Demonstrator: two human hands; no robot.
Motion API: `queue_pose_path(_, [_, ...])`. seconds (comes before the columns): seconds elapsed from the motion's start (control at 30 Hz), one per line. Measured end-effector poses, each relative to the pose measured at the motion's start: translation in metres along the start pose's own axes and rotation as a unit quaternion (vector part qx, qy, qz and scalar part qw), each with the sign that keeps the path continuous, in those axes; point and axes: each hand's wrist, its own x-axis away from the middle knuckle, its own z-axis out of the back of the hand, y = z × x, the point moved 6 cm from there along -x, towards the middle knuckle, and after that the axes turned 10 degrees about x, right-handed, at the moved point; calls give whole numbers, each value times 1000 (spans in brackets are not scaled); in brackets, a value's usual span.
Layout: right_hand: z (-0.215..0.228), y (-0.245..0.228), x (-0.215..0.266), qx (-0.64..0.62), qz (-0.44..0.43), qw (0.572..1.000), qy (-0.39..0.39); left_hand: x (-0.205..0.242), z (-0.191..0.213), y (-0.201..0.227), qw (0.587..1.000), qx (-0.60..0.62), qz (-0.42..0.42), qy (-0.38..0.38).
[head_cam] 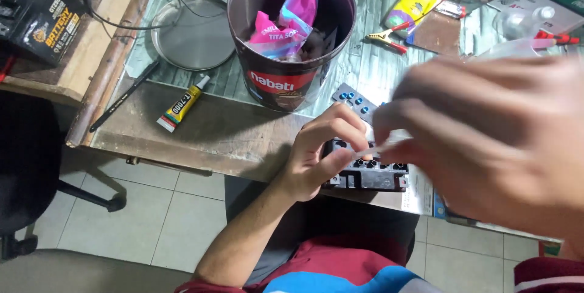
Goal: Refilling the cells of a lead-acid battery with liquid using a syringe.
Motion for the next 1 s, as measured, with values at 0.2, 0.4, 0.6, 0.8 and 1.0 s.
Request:
queue_pose_path(0.2, [2,-55,-108,11,-12,1000,18,2,2,-3,1000,0,4,3])
queue_pose_path(0.4, [15,-57,-105,46,-5,998,50,3,1,0,1000,19,8,2])
queue_pose_path(0.6, [-7,-56,-105,16,7,1000,11,5,3,-9,999,39,16,10])
queue_pose_path(0.8, [9,-54,-105,16,-32,998,51,4,2,-7,1000,13,10,2])
queue_pose_path(1.0, [12,-53,-106,12,-26,999,46,1,0,1,1000,-18,3,2])
